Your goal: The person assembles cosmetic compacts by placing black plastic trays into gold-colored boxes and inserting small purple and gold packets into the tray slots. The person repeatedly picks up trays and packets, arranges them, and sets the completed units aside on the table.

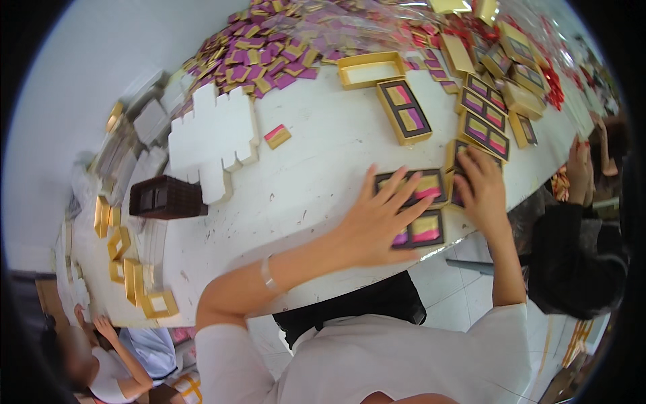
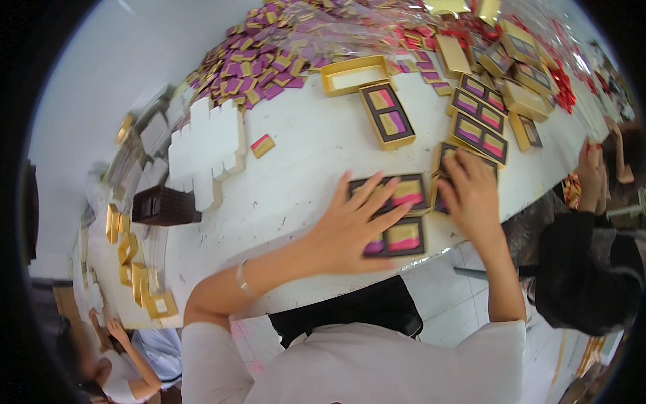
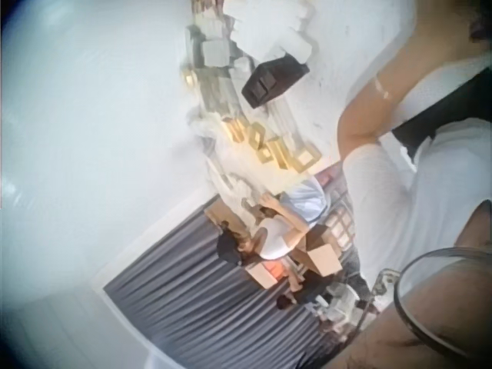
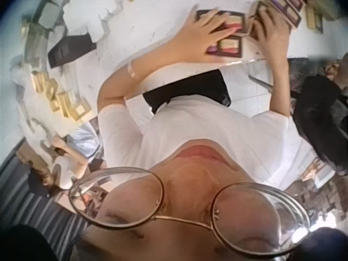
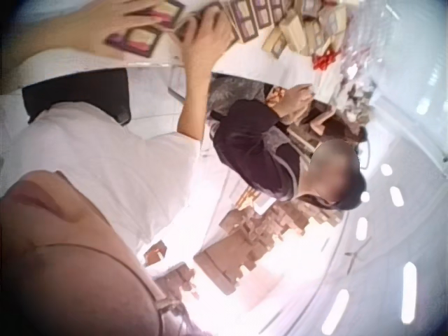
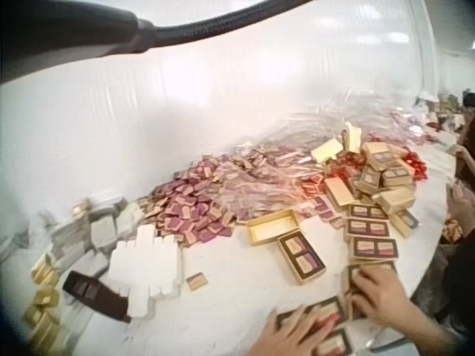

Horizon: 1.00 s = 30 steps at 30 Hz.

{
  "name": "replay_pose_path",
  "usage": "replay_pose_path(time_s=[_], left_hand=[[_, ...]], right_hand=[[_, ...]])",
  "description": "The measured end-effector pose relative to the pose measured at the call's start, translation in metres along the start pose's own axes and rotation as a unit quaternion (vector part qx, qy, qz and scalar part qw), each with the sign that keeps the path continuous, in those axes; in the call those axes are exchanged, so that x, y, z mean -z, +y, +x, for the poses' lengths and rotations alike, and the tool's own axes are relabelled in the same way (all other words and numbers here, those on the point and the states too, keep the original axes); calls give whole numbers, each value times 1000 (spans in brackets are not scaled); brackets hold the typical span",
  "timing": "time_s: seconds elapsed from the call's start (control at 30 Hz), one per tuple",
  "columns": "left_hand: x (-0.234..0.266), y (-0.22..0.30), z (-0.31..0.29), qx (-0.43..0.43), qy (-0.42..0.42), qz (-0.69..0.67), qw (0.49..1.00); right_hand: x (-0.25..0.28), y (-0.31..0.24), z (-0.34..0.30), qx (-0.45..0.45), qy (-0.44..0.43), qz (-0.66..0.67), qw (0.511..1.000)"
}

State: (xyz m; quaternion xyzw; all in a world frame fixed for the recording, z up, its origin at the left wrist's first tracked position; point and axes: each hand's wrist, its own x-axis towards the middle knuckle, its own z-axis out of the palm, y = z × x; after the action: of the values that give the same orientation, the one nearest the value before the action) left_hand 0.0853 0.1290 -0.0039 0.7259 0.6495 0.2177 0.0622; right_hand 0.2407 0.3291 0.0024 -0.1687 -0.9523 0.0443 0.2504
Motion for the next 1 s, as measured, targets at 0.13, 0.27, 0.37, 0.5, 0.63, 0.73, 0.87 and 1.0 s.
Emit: replay_pose_path(time_s=[0.13, 0.27, 0.37, 0.5, 0.63, 0.73, 0.87, 1.0], left_hand=[[-18, -32, 71, -11, 58, 19, 998], [-5, -47, 84, -41, 16, 10, 999], [7, -49, 66, -54, 88, -18, 995], [57, -47, 7, -3, 137, -25, 990], [84, -50, -40, 68, 162, -15, 984], [87, -53, -61, 105, 188, -2, 976], [94, -43, -99, 109, 213, 42, 970], [112, -28, -153, 103, 263, 111, 953]], right_hand=[[-6, 44, 27, -43, 19, 3, 999], [-2, 48, 33, -56, 6, 23, 998], [11, 34, 40, 6, 73, 15, 997], [16, 16, 83, 21, 62, 100, 993], [-51, 41, 164, 64, -3, 165, 984], [-90, 30, 221, 101, -147, 65, 982], [-93, -18, 246, 44, -222, 5, 974], [-41, -90, 173, 224, -109, 207, 946]])
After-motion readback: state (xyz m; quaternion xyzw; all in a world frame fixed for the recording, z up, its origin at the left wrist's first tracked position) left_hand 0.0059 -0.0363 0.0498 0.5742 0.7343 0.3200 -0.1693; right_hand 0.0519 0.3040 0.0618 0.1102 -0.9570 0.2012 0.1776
